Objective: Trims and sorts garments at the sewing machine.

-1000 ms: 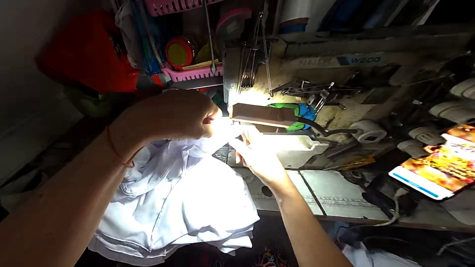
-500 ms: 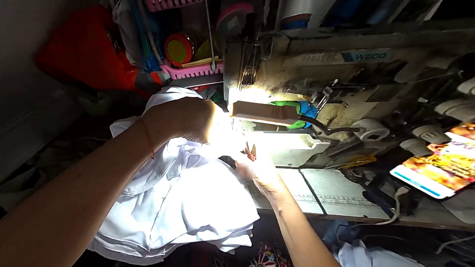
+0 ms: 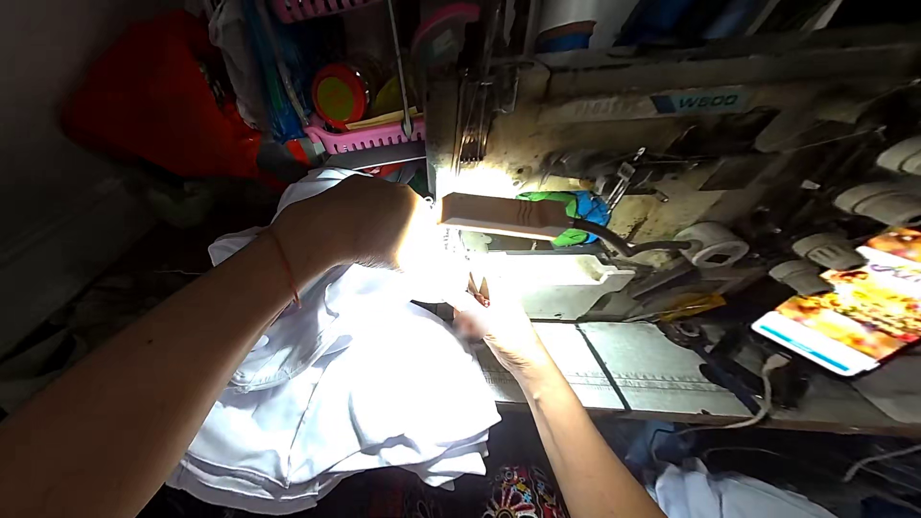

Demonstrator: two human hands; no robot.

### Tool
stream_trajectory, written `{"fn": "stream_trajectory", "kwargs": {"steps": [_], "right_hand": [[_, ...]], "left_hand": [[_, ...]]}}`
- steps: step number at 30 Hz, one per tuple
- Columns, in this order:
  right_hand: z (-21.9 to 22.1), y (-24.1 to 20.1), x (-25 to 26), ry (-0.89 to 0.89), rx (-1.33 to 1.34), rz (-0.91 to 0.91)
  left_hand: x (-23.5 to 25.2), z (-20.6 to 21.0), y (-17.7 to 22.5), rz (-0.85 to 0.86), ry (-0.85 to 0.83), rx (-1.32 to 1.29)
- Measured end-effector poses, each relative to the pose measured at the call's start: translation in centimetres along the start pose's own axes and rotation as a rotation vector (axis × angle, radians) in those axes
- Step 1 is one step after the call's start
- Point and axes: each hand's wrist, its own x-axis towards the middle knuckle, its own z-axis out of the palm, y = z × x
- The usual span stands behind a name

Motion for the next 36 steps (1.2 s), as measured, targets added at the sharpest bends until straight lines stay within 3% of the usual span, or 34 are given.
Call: {"fn": "stream_trajectory", "kwargs": {"steps": [4,10,13,16,18,25,30,33,36], "right_hand": [[0.0,0.1,0.0,0.016,-0.010,0.005],[-0.1,0.5,0.1,0.020,-0.004,-0.016],[-0.1,0.4,0.2,0.023,-0.004,-0.015],[-0.2,0.4,0.1,0.003,0.008,-0.021],[-0.3,0.3,0.0,0.002,0.001,-0.026],[-0.3,0.6,0.1,0.003,0.001,-0.012],[-0.4,0.4,0.0,-0.010,0.008,-0.015],[-0.2,0.4,-0.4,0.054,0.007,-0.047],[0.0,0.5,-1.1,0.135,-0.066,-0.062]], "left_hand": [[0.1,0.6,-0.2,0.038,0.067,-0.007],[1.1,2.2,-1.3,-0.043,0.261,0.098],[1.4,2.3,-1.9,-0.001,0.219,0.079],[1.0,1.1,-1.4,0.174,0.114,-0.205],[0.8,0.3,-0.8,0.198,0.008,-0.331],[0.9,0.5,-0.5,-0.016,0.034,-0.054],[0.7,1.0,-0.8,0.132,0.058,-0.280],[1.2,3.8,-2.3,0.289,0.196,-0.513],[1.2,6.7,-3.1,0.309,0.236,-0.659]]}}
